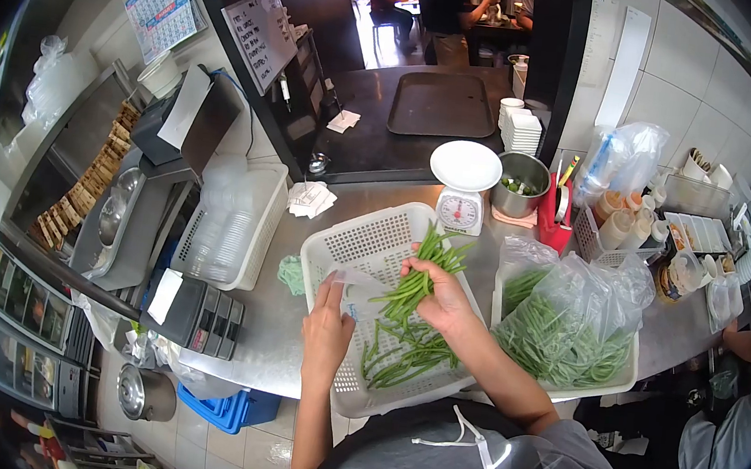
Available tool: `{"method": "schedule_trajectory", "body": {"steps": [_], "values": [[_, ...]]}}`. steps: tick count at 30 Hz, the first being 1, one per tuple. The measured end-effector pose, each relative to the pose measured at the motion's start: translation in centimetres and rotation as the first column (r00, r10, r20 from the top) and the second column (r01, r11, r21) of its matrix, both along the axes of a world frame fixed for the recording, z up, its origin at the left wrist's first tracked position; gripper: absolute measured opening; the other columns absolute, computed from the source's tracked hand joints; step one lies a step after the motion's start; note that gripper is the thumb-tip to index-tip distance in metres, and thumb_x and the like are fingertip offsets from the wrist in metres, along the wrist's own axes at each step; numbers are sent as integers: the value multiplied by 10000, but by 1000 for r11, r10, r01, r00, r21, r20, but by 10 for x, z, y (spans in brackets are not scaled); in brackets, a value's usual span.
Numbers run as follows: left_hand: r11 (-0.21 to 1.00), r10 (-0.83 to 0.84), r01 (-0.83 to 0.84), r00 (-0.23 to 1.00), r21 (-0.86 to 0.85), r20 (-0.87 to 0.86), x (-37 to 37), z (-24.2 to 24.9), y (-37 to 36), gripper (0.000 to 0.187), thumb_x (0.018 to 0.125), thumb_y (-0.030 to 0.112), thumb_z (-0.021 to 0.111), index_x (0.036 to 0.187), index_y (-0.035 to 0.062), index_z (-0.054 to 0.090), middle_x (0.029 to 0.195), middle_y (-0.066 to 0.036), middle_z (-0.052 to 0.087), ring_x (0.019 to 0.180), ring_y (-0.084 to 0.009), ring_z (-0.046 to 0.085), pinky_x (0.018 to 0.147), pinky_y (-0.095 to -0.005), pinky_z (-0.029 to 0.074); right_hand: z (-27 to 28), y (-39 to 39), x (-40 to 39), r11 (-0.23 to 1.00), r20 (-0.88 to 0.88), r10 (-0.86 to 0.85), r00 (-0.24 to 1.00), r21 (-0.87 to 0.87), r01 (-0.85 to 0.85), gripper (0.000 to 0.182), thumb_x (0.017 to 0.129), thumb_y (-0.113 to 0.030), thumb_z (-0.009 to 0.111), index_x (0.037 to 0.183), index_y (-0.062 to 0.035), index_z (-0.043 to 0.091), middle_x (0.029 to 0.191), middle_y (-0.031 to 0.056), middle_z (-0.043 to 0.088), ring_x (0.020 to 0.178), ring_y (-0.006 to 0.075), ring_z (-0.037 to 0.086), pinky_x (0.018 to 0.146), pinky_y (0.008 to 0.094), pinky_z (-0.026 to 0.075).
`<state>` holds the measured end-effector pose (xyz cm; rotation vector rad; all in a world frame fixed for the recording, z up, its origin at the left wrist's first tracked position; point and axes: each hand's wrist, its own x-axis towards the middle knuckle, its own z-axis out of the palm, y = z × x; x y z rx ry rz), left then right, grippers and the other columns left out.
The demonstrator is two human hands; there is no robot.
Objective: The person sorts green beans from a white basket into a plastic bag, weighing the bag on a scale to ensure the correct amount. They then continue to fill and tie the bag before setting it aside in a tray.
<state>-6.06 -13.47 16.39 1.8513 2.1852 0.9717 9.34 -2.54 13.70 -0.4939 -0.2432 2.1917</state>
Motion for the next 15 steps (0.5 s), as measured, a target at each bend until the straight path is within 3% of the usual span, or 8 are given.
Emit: {"method": "schedule_trajectory", "body": {"steps": [3, 6, 8, 9, 11, 15], "values": [[992, -106, 119, 965, -40, 239, 6, 7, 2, 604, 640, -78, 567, 1225, -38, 421, 1311, -173, 410, 624, -218, 596, 580, -309, 501, 41, -18, 2, 996, -1, 47, 999, 78, -46, 327, 806, -11, 572, 1110, -72, 468, 846, 52, 547, 785, 163, 558, 726, 315, 484], [974, -188, 224, 862, -22, 471, 10, 7, 5, 645, 651, -98, 559, 1268, -57, 376, 1348, -173, 367, 607, -141, 584, 535, -253, 498, 50, -27, -11, 918, -20, -104, 994, 383, 104, 281, 832, -13, 558, 1094, -52, 464, 849, 43, 544, 803, 144, 551, 732, 305, 478], [968, -221, 247, 733, 52, 644, 13, 7, 8, 635, 662, -108, 551, 1271, -70, 374, 1368, -166, 342, 621, -110, 582, 506, -230, 490, 37, -27, -20, 762, 139, -284, 949, 634, 135, 253, 844, -13, 551, 1079, -40, 464, 858, 38, 544, 803, 127, 547, 723, 288, 471], [969, -212, 239, 700, 56, 682, 11, 6, 9, 630, 667, -111, 548, 1272, -68, 376, 1375, -157, 331, 626, -107, 581, 507, -230, 495, 31, -28, -23, 659, 193, -385, 903, 742, 122, 239, 849, -13, 547, 1072, -34, 463, 863, 35, 544, 804, 118, 545, 719, 280, 467], [973, -195, 220, 628, 69, 754, 4, 3, 11, 621, 679, -117, 543, 1276, -63, 382, 1388, -141, 309, 635, -102, 579, 510, -230, 505, 23, -33, -22, 603, 296, -468, 833, 796, 55, 211, 852, -33, 559, 1040, -21, 464, 864, 26, 548, 788, 96, 542, 695, 250, 452], [964, -201, 266, 641, 32, 741, -5, 5, 9, 601, 685, -123, 527, 1268, -45, 408, 1363, -129, 347, 686, -107, 585, 540, -224, 524, 1, -29, -17, 492, 427, -573, 700, 862, -123, 178, 830, -49, 573, 970, 4, 478, 820, 48, 550, 775, 115, 552, 665, 258, 444]]}}
